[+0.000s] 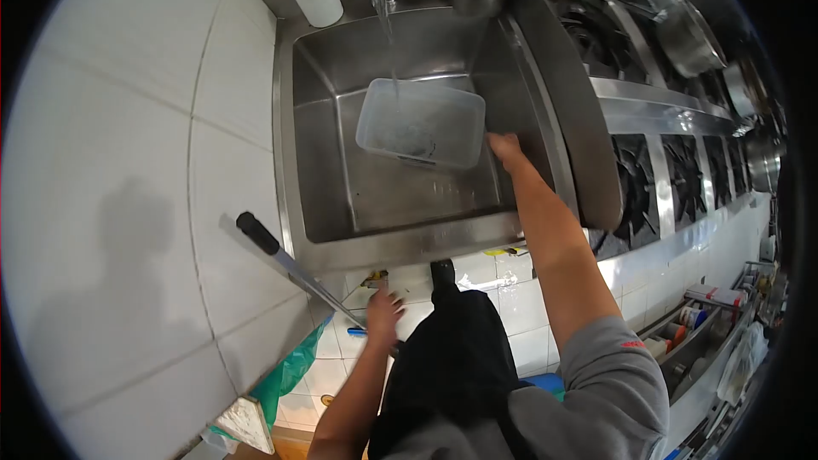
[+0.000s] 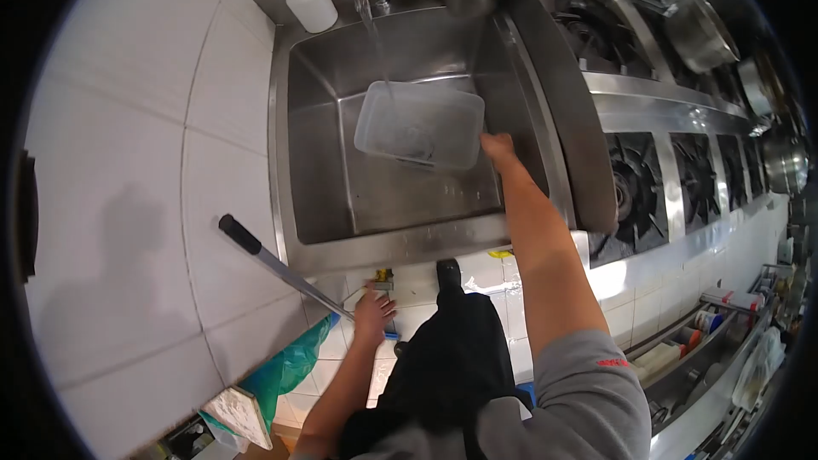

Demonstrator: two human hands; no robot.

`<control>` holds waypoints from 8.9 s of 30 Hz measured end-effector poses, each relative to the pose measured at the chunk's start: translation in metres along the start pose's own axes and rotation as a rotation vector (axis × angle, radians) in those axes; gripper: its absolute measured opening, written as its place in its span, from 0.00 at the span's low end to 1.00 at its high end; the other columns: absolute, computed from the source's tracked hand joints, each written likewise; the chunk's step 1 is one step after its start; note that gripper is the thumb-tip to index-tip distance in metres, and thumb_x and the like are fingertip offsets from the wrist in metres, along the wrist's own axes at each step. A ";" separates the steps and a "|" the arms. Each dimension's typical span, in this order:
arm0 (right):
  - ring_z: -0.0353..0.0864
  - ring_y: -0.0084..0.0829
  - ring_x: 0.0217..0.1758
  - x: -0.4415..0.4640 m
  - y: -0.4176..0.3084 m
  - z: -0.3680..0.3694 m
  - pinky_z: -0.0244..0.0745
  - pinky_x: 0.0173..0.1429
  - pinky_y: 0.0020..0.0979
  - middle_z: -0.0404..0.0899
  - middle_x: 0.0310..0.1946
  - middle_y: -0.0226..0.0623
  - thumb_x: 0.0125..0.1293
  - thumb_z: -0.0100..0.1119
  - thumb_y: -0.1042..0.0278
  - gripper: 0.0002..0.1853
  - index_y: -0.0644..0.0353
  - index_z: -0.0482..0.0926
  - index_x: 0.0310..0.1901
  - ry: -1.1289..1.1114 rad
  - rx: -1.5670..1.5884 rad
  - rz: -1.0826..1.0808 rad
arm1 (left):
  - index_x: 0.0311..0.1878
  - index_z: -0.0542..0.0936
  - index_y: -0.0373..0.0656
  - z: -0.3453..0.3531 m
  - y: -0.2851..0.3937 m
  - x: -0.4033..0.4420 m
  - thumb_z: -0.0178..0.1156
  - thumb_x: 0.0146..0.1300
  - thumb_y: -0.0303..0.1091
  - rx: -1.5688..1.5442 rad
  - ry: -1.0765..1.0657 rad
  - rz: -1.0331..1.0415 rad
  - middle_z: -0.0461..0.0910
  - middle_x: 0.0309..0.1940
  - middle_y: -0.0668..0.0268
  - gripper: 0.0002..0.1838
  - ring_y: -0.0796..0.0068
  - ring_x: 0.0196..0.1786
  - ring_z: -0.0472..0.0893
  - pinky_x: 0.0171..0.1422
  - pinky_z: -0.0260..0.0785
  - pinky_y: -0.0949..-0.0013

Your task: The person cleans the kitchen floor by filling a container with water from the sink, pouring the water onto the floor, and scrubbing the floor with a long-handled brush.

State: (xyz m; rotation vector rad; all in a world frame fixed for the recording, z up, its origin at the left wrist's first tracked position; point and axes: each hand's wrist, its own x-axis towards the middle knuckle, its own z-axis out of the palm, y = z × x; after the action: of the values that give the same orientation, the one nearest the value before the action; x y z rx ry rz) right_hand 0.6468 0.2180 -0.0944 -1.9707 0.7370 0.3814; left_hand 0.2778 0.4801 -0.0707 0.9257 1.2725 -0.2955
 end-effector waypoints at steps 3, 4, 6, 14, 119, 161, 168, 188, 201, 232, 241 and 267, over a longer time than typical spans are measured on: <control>0.78 0.51 0.62 0.065 0.017 0.032 0.70 0.64 0.41 0.79 0.56 0.60 0.57 0.62 0.59 0.30 0.79 0.77 0.54 -0.160 -0.064 0.007 | 0.43 0.81 0.38 0.109 0.073 -0.088 0.61 0.69 0.41 0.514 -0.437 0.895 0.84 0.35 0.63 0.13 0.74 0.40 0.83 0.50 0.74 0.71; 0.78 0.51 0.62 0.083 0.023 0.043 0.70 0.64 0.41 0.79 0.56 0.60 0.57 0.62 0.59 0.30 0.79 0.77 0.54 -0.173 -0.064 0.018 | 0.41 0.81 0.38 0.141 0.100 -0.085 0.63 0.68 0.37 0.537 -0.519 0.973 0.83 0.30 0.67 0.10 0.75 0.36 0.82 0.48 0.74 0.72; 0.78 0.49 0.62 0.125 0.034 0.061 0.73 0.62 0.41 0.78 0.56 0.59 0.61 0.62 0.56 0.33 0.78 0.74 0.58 -0.212 -0.165 0.043 | 0.39 0.80 0.36 0.200 0.148 -0.042 0.62 0.69 0.39 0.455 -0.403 0.816 0.82 0.27 0.68 0.13 0.77 0.32 0.80 0.45 0.74 0.70; 0.84 0.50 0.48 0.167 0.066 0.083 0.82 0.43 0.46 0.80 0.49 0.55 0.61 0.61 0.61 0.29 0.75 0.72 0.59 -0.145 -0.149 -0.011 | 0.60 0.72 0.38 0.265 0.187 0.210 0.64 0.65 0.53 0.198 0.094 0.060 0.76 0.54 0.52 0.31 0.57 0.45 0.81 0.52 0.75 0.60; 0.73 0.44 0.62 -0.780 0.863 0.046 0.83 0.53 0.44 0.64 0.63 0.41 0.29 0.52 0.74 0.59 0.50 0.52 0.76 0.639 1.499 0.105 | 0.38 0.80 0.37 -0.262 -0.506 -0.004 0.58 0.56 0.12 1.004 -0.783 0.100 0.82 0.35 0.62 0.10 0.67 0.38 0.84 0.48 0.79 0.64; 0.74 0.41 0.54 -0.340 0.584 -0.050 0.79 0.48 0.49 0.62 0.63 0.46 0.50 0.57 0.64 0.47 0.41 0.51 0.76 0.151 0.943 0.135 | 0.65 0.61 0.34 0.011 -0.256 0.159 0.72 0.53 0.54 1.083 0.049 0.856 0.58 0.67 0.38 0.46 0.47 0.70 0.64 0.70 0.62 0.49; 0.76 0.47 0.52 -0.536 0.729 -0.098 0.81 0.42 0.56 0.64 0.61 0.46 0.47 0.60 0.56 0.49 0.39 0.52 0.75 0.243 1.024 0.271 | 0.59 0.77 0.43 0.071 -0.212 0.204 0.70 0.54 0.57 1.333 -0.050 0.942 0.77 0.57 0.47 0.35 0.50 0.63 0.74 0.67 0.65 0.51; 0.54 0.62 0.72 -0.340 0.369 -0.042 0.62 0.69 0.52 0.54 0.66 0.73 0.41 0.77 0.40 0.59 0.48 0.53 0.73 0.477 0.023 0.288 | 0.29 0.70 0.40 -0.171 0.000 -0.114 0.54 0.73 0.28 0.191 -0.532 1.272 0.69 0.21 0.69 0.13 0.79 0.26 0.70 0.35 0.67 0.70; 0.67 0.54 0.66 -0.428 0.480 -0.080 0.64 0.61 0.70 0.56 0.72 0.47 0.48 0.73 0.40 0.61 0.53 0.42 0.74 0.342 0.701 0.434 | 0.26 0.61 0.44 -0.328 -0.092 -0.162 0.53 0.74 0.29 0.043 -0.339 1.397 0.65 0.19 0.70 0.18 0.80 0.23 0.64 0.31 0.61 0.72; 0.71 0.46 0.54 -0.575 0.276 -0.181 0.71 0.57 0.60 0.65 0.56 0.44 0.58 0.58 0.39 0.38 0.43 0.61 0.68 -0.252 0.943 -0.042 | 0.23 0.65 0.43 -0.384 -0.080 -0.154 0.56 0.71 0.28 -0.109 -0.111 1.265 0.70 0.19 0.68 0.18 0.81 0.25 0.67 0.34 0.61 0.74; 0.43 0.73 0.76 -0.362 0.010 -0.023 0.27 0.72 0.74 0.43 0.78 0.53 0.60 0.58 0.31 0.53 0.52 0.46 0.78 -0.195 0.899 -0.020 | 0.24 0.60 0.45 -0.377 -0.053 -0.144 0.53 0.72 0.26 -0.038 -0.138 1.233 0.63 0.19 0.69 0.18 0.78 0.23 0.64 0.30 0.63 0.71; 0.61 0.29 0.20 -0.764 0.336 -0.240 0.62 0.31 0.37 0.63 0.15 0.32 0.55 0.56 0.72 0.12 0.58 0.62 0.22 -0.523 0.984 -0.876 | 0.25 0.73 0.41 -0.207 -0.345 -0.165 0.68 0.59 0.36 0.955 -0.468 1.538 0.75 0.22 0.59 0.14 0.53 0.31 0.76 0.41 0.65 0.56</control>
State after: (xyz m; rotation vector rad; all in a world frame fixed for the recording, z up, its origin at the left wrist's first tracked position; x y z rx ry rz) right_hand -0.1642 0.1475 0.2092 -1.0057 -0.2938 -0.0358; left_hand -0.1427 0.3686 -0.0699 2.1884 -0.3232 0.1586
